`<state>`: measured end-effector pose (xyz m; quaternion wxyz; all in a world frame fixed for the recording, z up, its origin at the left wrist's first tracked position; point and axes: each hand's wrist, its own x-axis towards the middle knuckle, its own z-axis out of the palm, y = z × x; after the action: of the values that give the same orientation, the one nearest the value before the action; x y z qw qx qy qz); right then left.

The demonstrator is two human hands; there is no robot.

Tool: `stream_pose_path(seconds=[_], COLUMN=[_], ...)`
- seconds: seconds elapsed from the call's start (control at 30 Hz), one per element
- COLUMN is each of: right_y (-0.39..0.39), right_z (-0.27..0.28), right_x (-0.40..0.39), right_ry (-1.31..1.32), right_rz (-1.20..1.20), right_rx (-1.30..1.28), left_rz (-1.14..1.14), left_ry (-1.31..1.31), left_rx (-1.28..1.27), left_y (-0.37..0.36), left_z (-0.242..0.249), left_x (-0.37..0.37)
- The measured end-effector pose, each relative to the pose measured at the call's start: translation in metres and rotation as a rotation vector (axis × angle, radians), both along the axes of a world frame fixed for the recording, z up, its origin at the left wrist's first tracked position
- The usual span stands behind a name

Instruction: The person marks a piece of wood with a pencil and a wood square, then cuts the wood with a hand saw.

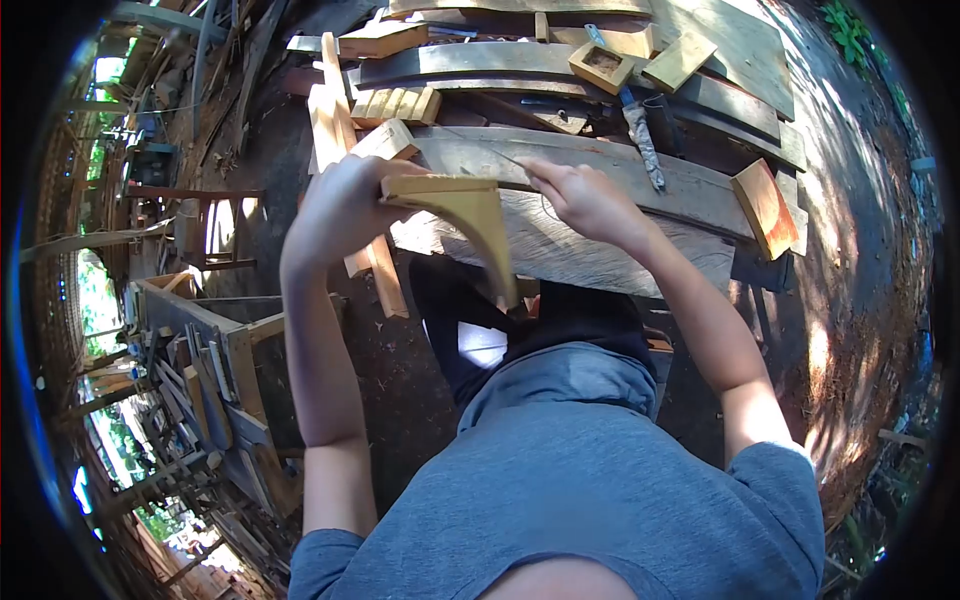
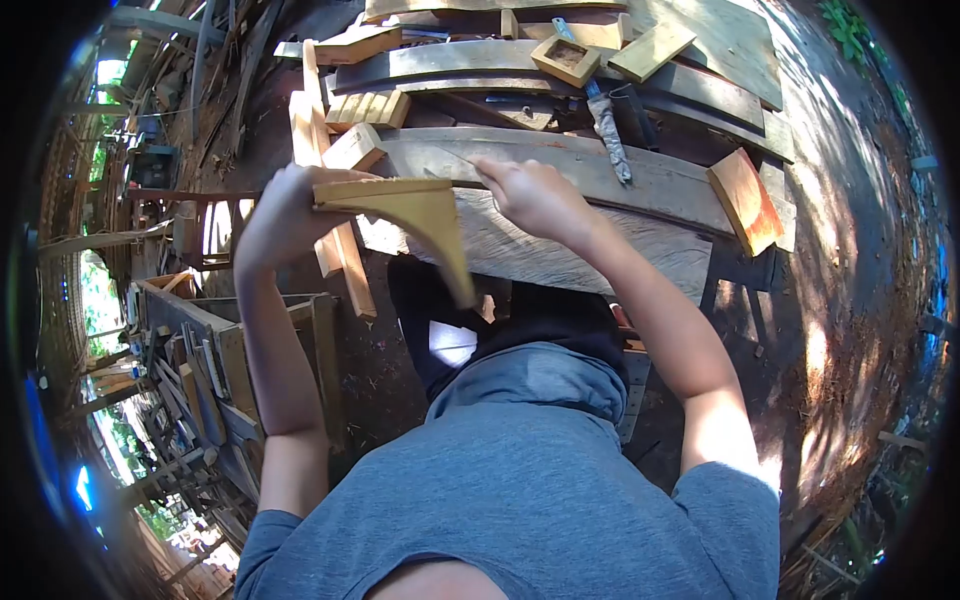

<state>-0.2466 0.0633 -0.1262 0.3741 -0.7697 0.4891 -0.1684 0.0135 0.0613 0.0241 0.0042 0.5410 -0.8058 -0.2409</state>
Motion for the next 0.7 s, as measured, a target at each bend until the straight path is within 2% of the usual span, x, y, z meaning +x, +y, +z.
stream_pose_path(seconds=[0.03,0.07,0.1,0.17,0.2,0.3,0.33,0.4,0.43,0.53,0.6,0.67,0.7], right_y=[0.009,0.014,0.021,0.032,0.035,0.043,0.044,0.042,0.039,0.033,0.033,0.041,0.043], right_z=[-0.007,-0.011,-0.007,0.007,0.007,0.009,0.007,0.003,0.002,0.014,0.053,0.083,0.090], right_x=[-0.003,-0.008,-0.011,-0.020,-0.023,-0.029,-0.030,-0.027,-0.024,-0.018,-0.024,-0.026,-0.026], right_ry=[-0.122,-0.133,-0.143,-0.110,-0.118,-0.170,-0.179,-0.224,-0.237,-0.365,-0.123,-0.085,-0.039], right_rz=[-0.042,-0.049,-0.085,-0.141,-0.174,-0.203,-0.215,-0.179,-0.186,-0.210,-0.182,-0.145,-0.113], right_rx=[-0.066,-0.072,-0.005,0.133,0.135,0.120,0.123,0.067,0.070,-0.054,-0.045,-0.073,-0.113], left_rz=[-0.065,-0.133,-0.146,-0.254,-0.288,-0.090,-0.104,0.028,-0.012,-0.018,-0.027,-0.031,0.019], left_ry=[-0.088,-0.178,-0.191,-0.211,-0.214,-0.211,-0.217,-0.262,-0.219,-0.178,-0.204,-0.208,-0.226], left_rx=[0.007,0.010,0.003,-0.226,-0.225,-0.222,-0.220,-0.384,-0.461,-0.379,-0.284,-0.401,-0.322], left_y=[-0.008,-0.017,-0.025,-0.039,-0.045,-0.051,-0.050,-0.047,-0.043,-0.041,-0.044,-0.041,-0.037], left_z=[0.009,0.014,0.010,-0.013,-0.023,-0.031,-0.036,-0.047,-0.047,-0.046,-0.047,-0.054,-0.049], left_x=[-0.010,-0.019,-0.023,-0.030,-0.033,-0.052,-0.061,-0.068,-0.068,-0.069,-0.069,-0.069,-0.075])
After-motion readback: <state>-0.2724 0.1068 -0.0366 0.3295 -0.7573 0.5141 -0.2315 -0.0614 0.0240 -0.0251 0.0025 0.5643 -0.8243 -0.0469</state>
